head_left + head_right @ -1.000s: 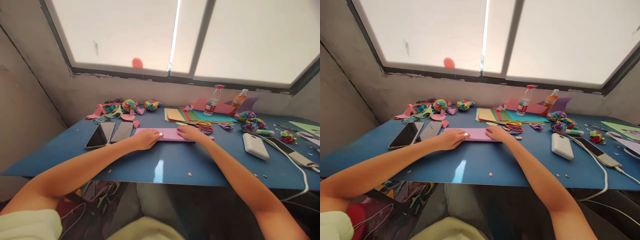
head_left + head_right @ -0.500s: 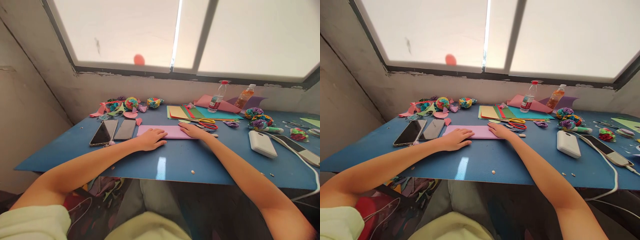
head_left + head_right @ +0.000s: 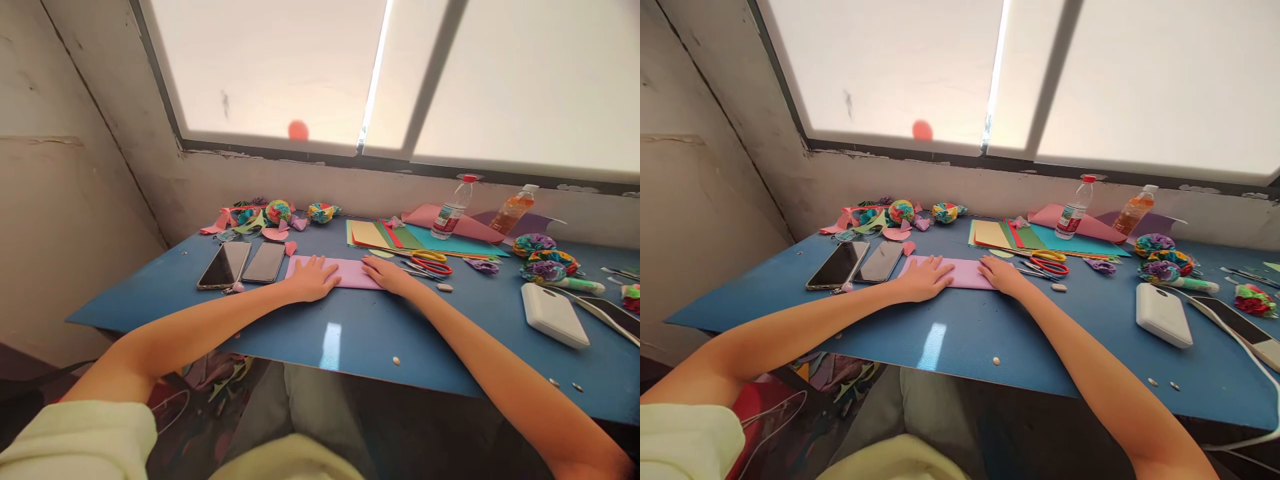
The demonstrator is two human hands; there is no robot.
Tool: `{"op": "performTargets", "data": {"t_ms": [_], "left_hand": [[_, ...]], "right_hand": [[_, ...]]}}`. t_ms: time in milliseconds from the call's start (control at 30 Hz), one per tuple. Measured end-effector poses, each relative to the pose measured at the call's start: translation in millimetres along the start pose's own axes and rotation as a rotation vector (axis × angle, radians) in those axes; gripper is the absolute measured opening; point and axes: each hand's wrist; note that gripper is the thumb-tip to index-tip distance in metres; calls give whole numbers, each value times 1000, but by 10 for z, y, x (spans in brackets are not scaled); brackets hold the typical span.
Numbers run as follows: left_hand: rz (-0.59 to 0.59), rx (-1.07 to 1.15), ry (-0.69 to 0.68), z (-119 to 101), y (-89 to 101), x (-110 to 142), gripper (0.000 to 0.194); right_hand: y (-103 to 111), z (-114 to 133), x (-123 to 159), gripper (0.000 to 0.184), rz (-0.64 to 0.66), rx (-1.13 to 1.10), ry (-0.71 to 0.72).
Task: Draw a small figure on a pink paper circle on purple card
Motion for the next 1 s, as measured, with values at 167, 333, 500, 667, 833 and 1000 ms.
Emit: {"op": "performTargets", "data": {"t_ms": [167, 333, 500, 667, 833, 1000], "left_hand": [[-12, 9, 22, -16, -10, 18, 59], [-23, 11, 24, -17, -26, 21, 59], [-14, 9, 37, -35, -40, 38, 60], [-15, 9, 37, -51, -41, 55, 61], [7, 10, 34, -43, -23, 63, 60], [13, 21, 31, -25, -16, 49, 61]], "right_hand": [[-19, 61, 41, 60, 46, -50, 3], [-16, 62, 48, 63, 78, -24, 12], [4, 119, 72, 66, 119, 2, -16], [-26, 124, 78, 64, 111, 18, -23], [-96, 63, 57, 65, 97, 52, -38], [-134, 29, 37, 64, 96, 61, -36]]}}
Point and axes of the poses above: each hand's wrist, its own x-axis away from the middle knuckle, its own y-axis out of the back of the hand, z = x × y, and after that the axes turned 13 degrees about -x, right-handed
